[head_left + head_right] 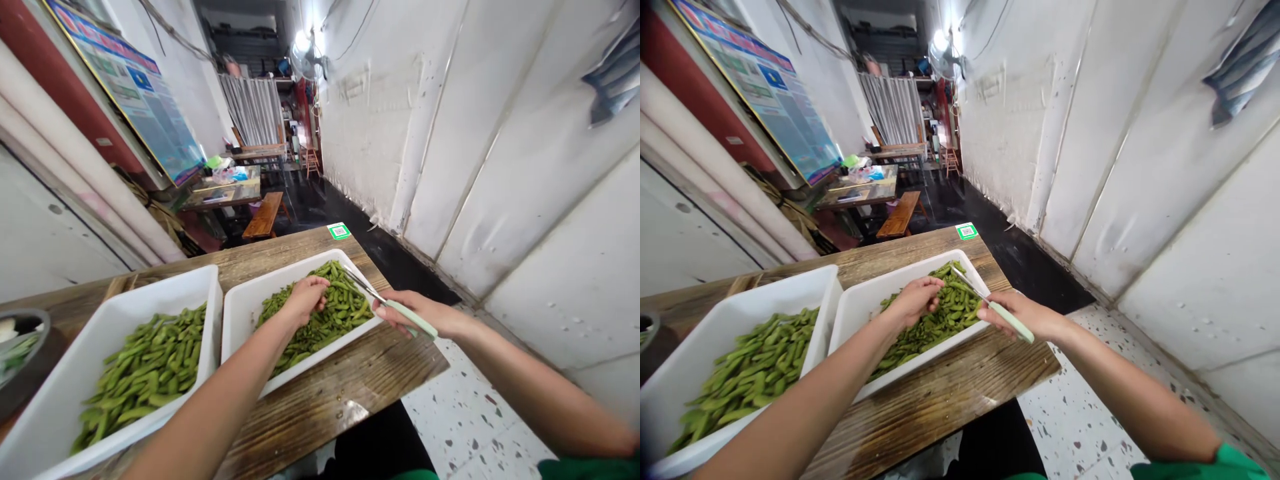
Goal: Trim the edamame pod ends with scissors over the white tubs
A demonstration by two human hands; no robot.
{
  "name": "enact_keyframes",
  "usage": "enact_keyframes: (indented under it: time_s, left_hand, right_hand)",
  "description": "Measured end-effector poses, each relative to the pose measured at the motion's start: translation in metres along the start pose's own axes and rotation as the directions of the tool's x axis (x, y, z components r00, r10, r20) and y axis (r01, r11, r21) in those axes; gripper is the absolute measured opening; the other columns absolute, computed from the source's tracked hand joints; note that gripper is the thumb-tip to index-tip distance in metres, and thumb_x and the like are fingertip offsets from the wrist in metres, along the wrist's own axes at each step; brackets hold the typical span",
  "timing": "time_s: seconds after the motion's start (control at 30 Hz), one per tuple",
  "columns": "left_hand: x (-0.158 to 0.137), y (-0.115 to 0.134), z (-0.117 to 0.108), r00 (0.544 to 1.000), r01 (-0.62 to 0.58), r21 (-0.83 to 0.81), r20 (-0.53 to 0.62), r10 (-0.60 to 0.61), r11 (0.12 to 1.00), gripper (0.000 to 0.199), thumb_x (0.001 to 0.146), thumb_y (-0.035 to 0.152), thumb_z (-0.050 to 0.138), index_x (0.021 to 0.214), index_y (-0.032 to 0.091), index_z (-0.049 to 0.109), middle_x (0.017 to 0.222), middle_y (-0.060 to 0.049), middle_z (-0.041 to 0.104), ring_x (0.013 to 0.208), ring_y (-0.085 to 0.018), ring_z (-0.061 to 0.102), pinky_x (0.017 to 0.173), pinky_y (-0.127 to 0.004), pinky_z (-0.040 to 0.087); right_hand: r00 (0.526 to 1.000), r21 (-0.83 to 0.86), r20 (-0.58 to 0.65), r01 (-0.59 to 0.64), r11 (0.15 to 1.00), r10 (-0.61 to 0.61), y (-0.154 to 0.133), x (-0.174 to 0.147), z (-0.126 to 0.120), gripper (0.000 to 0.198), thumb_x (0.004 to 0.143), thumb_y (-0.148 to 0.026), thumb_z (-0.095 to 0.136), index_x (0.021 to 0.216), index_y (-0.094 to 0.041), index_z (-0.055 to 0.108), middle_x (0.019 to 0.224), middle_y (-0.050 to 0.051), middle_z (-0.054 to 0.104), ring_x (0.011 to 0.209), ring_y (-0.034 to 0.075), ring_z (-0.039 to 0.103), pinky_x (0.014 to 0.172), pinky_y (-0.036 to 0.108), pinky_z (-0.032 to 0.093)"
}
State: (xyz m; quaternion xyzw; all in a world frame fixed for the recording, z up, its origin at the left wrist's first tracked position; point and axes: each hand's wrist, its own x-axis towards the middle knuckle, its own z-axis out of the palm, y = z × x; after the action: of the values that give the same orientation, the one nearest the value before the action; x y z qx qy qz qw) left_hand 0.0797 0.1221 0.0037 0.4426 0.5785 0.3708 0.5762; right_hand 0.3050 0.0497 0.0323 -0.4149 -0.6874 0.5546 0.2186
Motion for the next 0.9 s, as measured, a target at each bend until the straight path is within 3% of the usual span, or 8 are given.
enact_keyframes:
  time_s: [0.07, 0.17, 0.23, 0.33, 0.4, 0.6, 0.73, 0.9]
  left_hand:
    - [0.012, -0.002, 0.009, 0.986, -0.159, 0.292, -0.004, 0.167, 0.943, 0.007, 0.068, 0.019, 0.059, 0.074, 0.017, 0.059, 0.047, 0.005, 0.042, 0.043, -0.009, 0.043, 0.044, -0.02, 0.032]
    - [0.027, -0.004, 0.017, 0.896, -0.382, 0.702, 0.123, 0.426, 0.601, 0.013, 0.065, 0.021, 0.063, 0.077, 0.019, 0.065, 0.065, -0.001, 0.052, 0.065, -0.015, 0.052, 0.059, -0.025, 0.039]
    - [0.034, -0.005, 0.019, 0.852, -0.415, 0.829, 0.209, 0.48, 0.375, 0.015, 0.064, 0.017, 0.063, 0.079, 0.02, 0.066, 0.081, -0.005, 0.056, 0.077, -0.018, 0.054, 0.065, -0.027, 0.039]
    - [0.038, -0.005, 0.018, 0.818, -0.439, 0.861, 0.265, 0.51, 0.257, 0.011, 0.065, 0.016, 0.061, 0.075, 0.019, 0.063, 0.09, -0.006, 0.057, 0.079, -0.019, 0.054, 0.066, -0.027, 0.038]
    - [0.032, -0.005, 0.014, 0.814, -0.458, 0.827, 0.242, 0.528, 0.327, 0.007, 0.065, 0.018, 0.062, 0.071, 0.018, 0.061, 0.082, -0.005, 0.058, 0.074, -0.018, 0.054, 0.065, -0.027, 0.038]
    - [-0.019, -0.006, 0.003, 0.956, -0.286, 0.361, 0.045, 0.29, 0.887, 0.025, 0.061, 0.034, 0.068, 0.07, 0.016, 0.054, 0.054, 0.004, 0.051, 0.045, -0.008, 0.041, 0.045, -0.019, 0.029]
    - [-0.05, -0.009, 0.004, 0.983, -0.176, 0.113, -0.032, 0.181, 0.978, 0.032, 0.056, 0.035, 0.072, 0.07, 0.015, 0.052, 0.046, 0.008, 0.043, 0.038, -0.003, 0.03, 0.039, -0.017, 0.02]
    - [-0.062, -0.013, 0.002, 0.978, -0.208, 0.034, -0.026, 0.209, 0.977, 0.033, 0.053, 0.032, 0.075, 0.067, 0.014, 0.051, 0.046, 0.008, 0.044, 0.038, -0.003, 0.033, 0.038, -0.016, 0.022]
  right_hand:
    - [1.0, 0.012, 0.014, -0.002, 1.0, 0.002, 0.004, -0.002, 0.0, 0.04, 0.076, -0.051, 0.054, 0.091, -0.015, 0.051, 0.061, -0.005, 0.04, 0.048, 0.007, 0.04, 0.044, 0.019, 0.036]
    - [1.0, 0.048, 0.006, 0.012, 0.999, -0.013, 0.009, -0.004, -0.001, 0.04, 0.073, -0.051, 0.057, 0.09, -0.016, 0.051, 0.059, -0.006, 0.039, 0.046, 0.006, 0.038, 0.044, 0.019, 0.036]
    - [1.0, 0.055, -0.012, 0.02, 0.998, -0.019, 0.011, -0.005, -0.002, 0.039, 0.074, -0.051, 0.057, 0.091, -0.016, 0.051, 0.06, -0.006, 0.039, 0.045, 0.005, 0.038, 0.045, 0.019, 0.037]
    - [0.999, 0.027, -0.041, 0.01, 1.0, -0.009, 0.013, -0.006, -0.003, 0.039, 0.076, -0.052, 0.053, 0.092, -0.016, 0.051, 0.06, -0.005, 0.041, 0.046, 0.006, 0.041, 0.046, 0.019, 0.039]
    - [0.996, -0.069, -0.087, 0.015, 0.998, -0.021, 0.014, -0.007, -0.004, 0.04, 0.077, -0.053, 0.051, 0.091, -0.016, 0.053, 0.061, -0.004, 0.046, 0.049, 0.008, 0.045, 0.049, 0.021, 0.04]
    - [0.985, -0.421, -0.146, 0.021, 0.907, -0.09, 0.011, -0.005, 0.0, 0.042, 0.074, -0.056, 0.054, 0.088, -0.016, 0.062, 0.081, 0.005, 0.064, 0.074, 0.019, 0.058, 0.066, 0.026, 0.043]
    - [0.994, -0.49, -0.095, 0.008, 0.872, -0.063, 0.003, 0.0, 0.013, 0.045, 0.074, -0.057, 0.052, 0.089, -0.016, 0.062, 0.081, 0.006, 0.065, 0.073, 0.02, 0.059, 0.066, 0.026, 0.042]
    - [0.997, -0.555, -0.032, 0.042, 0.831, -0.072, -0.007, 0.006, 0.025, 0.047, 0.076, -0.06, 0.047, 0.084, -0.016, 0.062, 0.076, 0.006, 0.064, 0.068, 0.019, 0.059, 0.061, 0.025, 0.04]
